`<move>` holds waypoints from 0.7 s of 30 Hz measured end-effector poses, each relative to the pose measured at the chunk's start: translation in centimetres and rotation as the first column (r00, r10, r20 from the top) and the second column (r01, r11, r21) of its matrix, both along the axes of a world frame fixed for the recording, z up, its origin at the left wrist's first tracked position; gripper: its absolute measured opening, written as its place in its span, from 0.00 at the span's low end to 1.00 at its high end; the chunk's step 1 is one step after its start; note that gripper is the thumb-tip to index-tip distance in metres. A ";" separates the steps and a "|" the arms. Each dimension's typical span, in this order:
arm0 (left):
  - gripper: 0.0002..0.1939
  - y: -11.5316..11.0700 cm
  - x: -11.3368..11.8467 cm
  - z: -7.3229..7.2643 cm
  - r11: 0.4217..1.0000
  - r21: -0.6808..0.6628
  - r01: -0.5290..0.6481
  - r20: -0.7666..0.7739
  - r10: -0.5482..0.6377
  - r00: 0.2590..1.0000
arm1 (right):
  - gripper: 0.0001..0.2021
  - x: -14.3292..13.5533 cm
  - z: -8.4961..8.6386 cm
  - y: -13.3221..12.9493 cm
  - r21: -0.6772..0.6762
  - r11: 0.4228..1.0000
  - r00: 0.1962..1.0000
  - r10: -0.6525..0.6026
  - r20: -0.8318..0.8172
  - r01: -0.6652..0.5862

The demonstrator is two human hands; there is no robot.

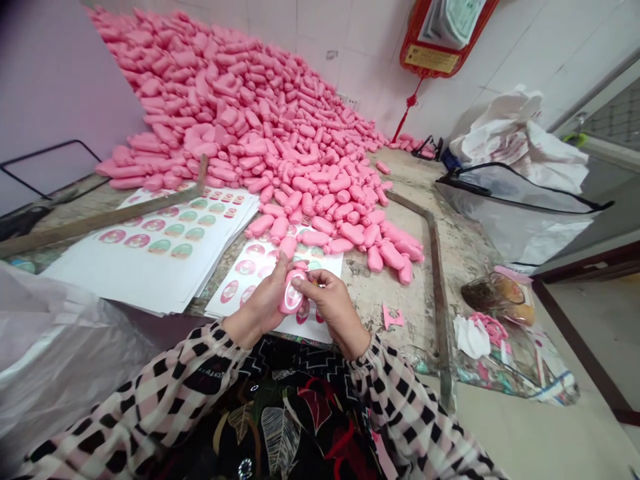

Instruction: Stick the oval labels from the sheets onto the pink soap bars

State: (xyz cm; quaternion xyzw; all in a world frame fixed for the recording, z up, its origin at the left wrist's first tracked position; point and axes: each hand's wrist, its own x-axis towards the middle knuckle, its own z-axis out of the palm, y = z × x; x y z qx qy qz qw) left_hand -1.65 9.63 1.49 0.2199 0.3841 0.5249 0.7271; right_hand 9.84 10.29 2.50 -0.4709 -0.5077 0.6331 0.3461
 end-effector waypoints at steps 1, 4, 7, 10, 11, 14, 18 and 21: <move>0.31 -0.2 0.0 0.1 1.000 0.015 0.024 -0.040 -0.023 0.999 | 0.16 0.0 0.0 -0.1 -0.033 0.999 0.999 0.001 -0.037 -0.002; 0.33 -1.0 -0.2 0.5 0.985 0.062 0.163 -0.107 -0.156 0.982 | 0.15 0.2 0.0 -0.1 -0.106 0.994 0.995 -0.011 -0.096 0.001; 0.31 -1.8 -0.5 1.1 0.957 0.117 0.266 -0.158 -0.247 0.956 | 0.15 0.9 0.0 -0.1 -0.158 0.987 0.991 -0.043 -0.125 0.023; 0.33 -2.4 -0.5 1.5 0.922 0.151 0.358 -0.222 -0.321 0.921 | 0.16 1.6 0.1 -0.9 -0.171 0.985 0.986 -0.021 -0.163 -0.007; 0.35 -2.6 -0.4 1.5 0.907 0.152 0.393 -0.233 -0.354 0.906 | 0.15 1.9 0.2 -1.3 -0.165 0.986 0.983 -0.006 -0.182 -0.024; 0.43 -3.3 0.2 0.9 0.862 0.157 0.481 -0.243 -0.439 0.865 | 0.13 3.0 0.4 -2.7 -0.173 0.984 0.975 0.012 -0.220 -0.051; 0.49 -4.1 1.3 -0.2 0.797 0.152 0.585 -0.358 -0.508 0.784 | 0.13 6.2 0.4 -4.0 -0.121 0.985 0.986 -0.136 -0.095 0.124; 0.44 -4.1 1.8 -0.6 0.760 0.126 0.638 -0.454 -0.528 0.718 | 0.14 10.0 0.2 -5.1 0.051 0.968 0.961 -0.249 0.122 0.244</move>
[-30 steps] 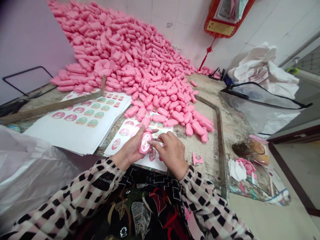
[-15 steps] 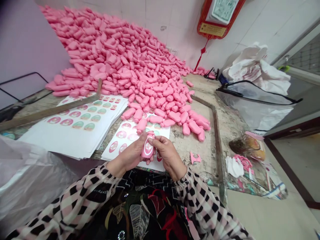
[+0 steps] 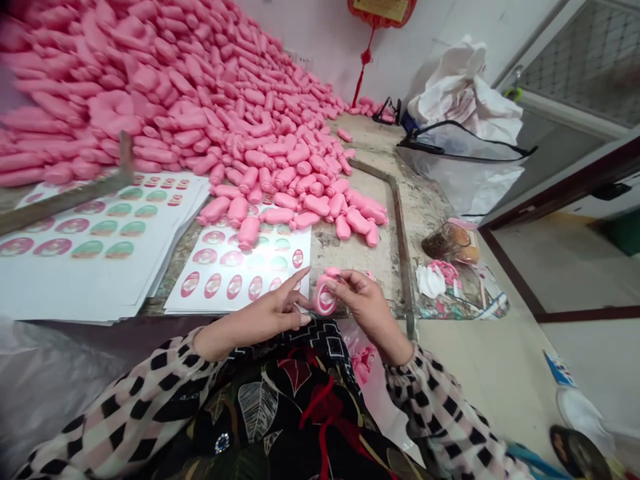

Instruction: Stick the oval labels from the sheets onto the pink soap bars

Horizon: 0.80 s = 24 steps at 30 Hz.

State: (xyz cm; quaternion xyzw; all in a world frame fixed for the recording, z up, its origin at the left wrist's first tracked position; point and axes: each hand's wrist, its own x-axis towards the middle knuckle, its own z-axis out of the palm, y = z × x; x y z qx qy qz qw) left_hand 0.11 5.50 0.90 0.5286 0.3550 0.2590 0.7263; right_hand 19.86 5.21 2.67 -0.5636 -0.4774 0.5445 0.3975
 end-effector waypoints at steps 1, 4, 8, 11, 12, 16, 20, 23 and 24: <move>0.43 0.1 0.0 0.0 1.000 -0.010 -0.001 -0.010 0.001 1.000 | 0.15 1.3 -0.1 -0.6 0.020 1.000 0.994 0.004 0.110 -0.007; 0.38 0.6 -0.1 0.2 0.998 -0.055 -0.029 -0.014 0.028 1.000 | 0.14 4.5 -0.8 -3.1 -0.023 0.994 0.869 0.107 0.483 -0.109; 0.32 0.8 -0.2 0.3 0.999 -0.049 -0.019 -0.048 0.017 0.999 | 0.10 6.3 -2.3 -6.5 -0.213 0.951 0.469 0.297 0.831 -0.224; 0.29 0.6 -0.1 -0.1 0.999 -0.036 -0.007 -0.052 0.005 0.999 | 0.08 6.1 -2.5 -6.7 -0.277 0.925 0.333 0.355 0.874 -0.261; 0.28 0.6 0.0 -0.3 0.999 -0.033 -0.001 -0.046 0.000 0.999 | 0.08 5.8 -2.3 -6.2 -0.256 0.922 0.377 0.356 0.855 -0.291; 0.26 0.2 0.2 -0.7 1.000 -0.011 0.010 -0.040 -0.011 0.999 | 0.11 3.3 0.0 -1.2 -0.008 0.925 0.642 0.269 0.718 -0.379; 0.25 -0.2 0.1 0.0 1.000 -0.007 -0.019 -0.079 0.018 0.997 | 0.11 -0.8 1.4 6.1 0.256 0.874 0.573 0.031 0.819 -0.413; 0.25 -0.6 -0.4 0.6 0.998 -0.015 -0.055 -0.108 0.053 0.993 | 0.16 -3.7 1.0 10.7 0.259 0.825 0.385 -0.056 0.921 -0.502; 0.26 -0.7 -0.7 0.7 0.998 -0.017 -0.068 -0.116 0.066 0.991 | 0.17 -4.5 0.7 11.9 0.229 0.817 0.321 -0.057 0.945 -0.529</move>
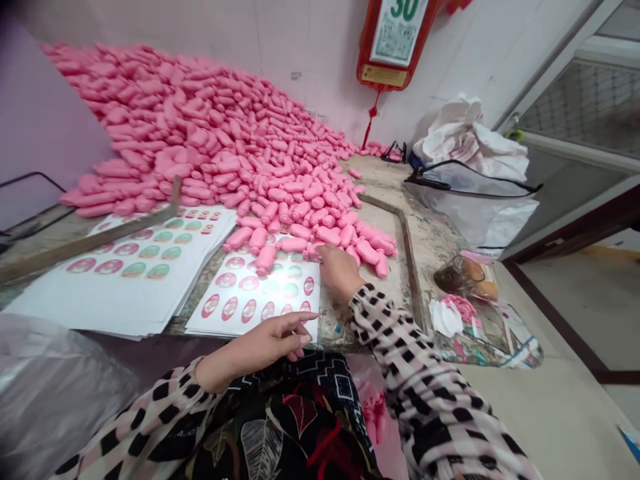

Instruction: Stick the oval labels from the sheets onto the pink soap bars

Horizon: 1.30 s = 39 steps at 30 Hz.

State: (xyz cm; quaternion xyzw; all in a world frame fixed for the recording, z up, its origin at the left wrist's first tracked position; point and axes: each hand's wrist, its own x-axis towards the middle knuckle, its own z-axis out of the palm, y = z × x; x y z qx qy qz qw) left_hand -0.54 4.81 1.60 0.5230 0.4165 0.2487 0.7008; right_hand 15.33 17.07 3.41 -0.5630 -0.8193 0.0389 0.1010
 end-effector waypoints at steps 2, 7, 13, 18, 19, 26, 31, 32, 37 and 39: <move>0.27 -0.1 -0.5 0.0 1.000 -0.009 -0.028 -0.018 0.028 0.999 | 0.18 -1.2 -0.5 1.6 -0.014 0.999 0.995 0.034 0.090 -0.033; 0.27 0.0 -1.3 -0.1 0.992 -0.077 -0.101 0.015 0.102 0.995 | 0.16 -1.6 -0.9 2.5 -0.032 0.991 0.990 0.131 0.053 -0.129; 0.21 1.3 -1.3 -0.2 0.896 -0.173 -0.408 0.206 0.438 0.875 | 0.23 -0.9 -1.0 -1.1 -0.315 0.935 0.605 -0.156 -0.780 -0.165; 0.23 1.9 -1.0 -0.5 0.842 -0.322 -0.434 0.425 0.538 0.728 | 0.24 -2.4 -1.1 -6.6 -0.548 0.743 0.264 -0.480 -0.837 -0.385; 0.21 1.8 -0.9 -0.6 0.850 -0.361 -0.384 0.451 0.520 0.725 | 0.23 -2.8 -1.2 -7.6 -0.541 0.736 0.252 -0.479 -0.841 -0.406; 0.15 1.8 -1.1 -0.4 0.857 -0.360 -0.368 0.328 0.485 0.810 | 0.21 -1.0 -2.0 -7.9 -0.435 0.861 0.589 -0.212 -0.780 -0.266; 0.09 3.1 -1.7 -0.8 0.887 0.253 -0.386 -0.109 0.423 0.900 | 0.13 1.9 -3.5 -4.3 -0.191 0.978 0.863 -0.170 -0.476 0.087; 0.08 3.3 -1.6 -1.0 0.866 0.394 -0.309 -0.201 0.408 0.890 | 0.12 1.9 -3.7 -4.0 -0.154 0.981 0.903 -0.169 -0.396 0.116; 0.15 3.8 -0.7 -1.3 0.783 0.594 0.185 -0.579 0.257 0.773 | 0.11 0.8 -4.0 -4.0 -0.046 0.981 0.971 -0.195 -0.139 0.190; 0.20 3.8 -0.5 -1.2 0.766 0.545 0.341 -0.715 0.212 0.666 | 0.11 0.5 -3.9 -4.0 -0.028 0.980 0.977 -0.196 -0.084 0.195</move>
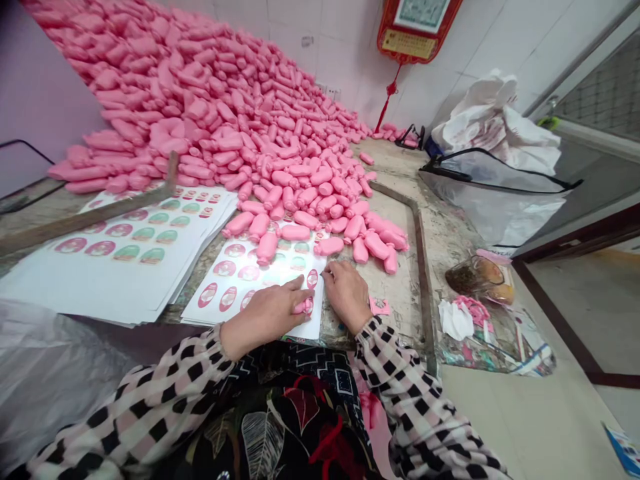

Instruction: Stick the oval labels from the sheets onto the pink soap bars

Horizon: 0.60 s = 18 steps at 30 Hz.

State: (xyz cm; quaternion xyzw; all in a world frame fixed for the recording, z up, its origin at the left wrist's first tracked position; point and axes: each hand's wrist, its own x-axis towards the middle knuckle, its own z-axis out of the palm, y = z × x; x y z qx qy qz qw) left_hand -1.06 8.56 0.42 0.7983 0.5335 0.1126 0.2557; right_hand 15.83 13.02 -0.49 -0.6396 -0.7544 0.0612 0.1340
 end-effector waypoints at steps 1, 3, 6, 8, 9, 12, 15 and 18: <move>0.22 0.0 0.1 0.1 1.000 0.011 0.027 -0.071 -0.027 0.997 | 0.11 0.0 0.1 0.0 0.003 1.000 1.000 0.013 0.021 -0.013; 0.23 0.0 0.1 0.2 0.997 0.048 0.064 -0.160 -0.056 0.985 | 0.10 0.1 0.2 0.2 0.005 0.999 0.997 0.053 0.051 -0.053; 0.24 0.1 0.0 0.1 0.992 0.094 0.085 -0.216 -0.063 0.974 | 0.10 0.4 0.3 0.4 -0.007 0.995 0.992 0.103 0.066 -0.103; 0.24 0.0 0.0 0.1 0.990 0.110 0.088 -0.228 -0.061 0.972 | 0.10 0.6 0.3 0.5 -0.015 0.993 0.992 0.116 0.055 -0.115; 0.24 0.0 0.0 0.1 0.989 0.116 0.090 -0.229 -0.062 0.971 | 0.10 0.6 0.3 0.6 -0.018 0.993 0.992 0.119 0.046 -0.119; 0.24 -0.1 0.1 0.1 0.988 0.119 0.098 -0.227 -0.069 0.971 | 0.10 0.7 0.3 0.7 -0.017 0.992 0.992 0.125 0.025 -0.125; 0.24 -0.1 0.1 0.1 0.988 0.117 0.100 -0.223 -0.072 0.972 | 0.09 0.8 0.2 0.7 -0.001 0.991 0.991 0.130 0.016 -0.130; 0.24 -0.1 0.1 0.1 0.988 0.118 0.098 -0.220 -0.070 0.973 | 0.09 0.9 0.1 0.8 0.000 0.990 0.990 0.141 -0.011 -0.141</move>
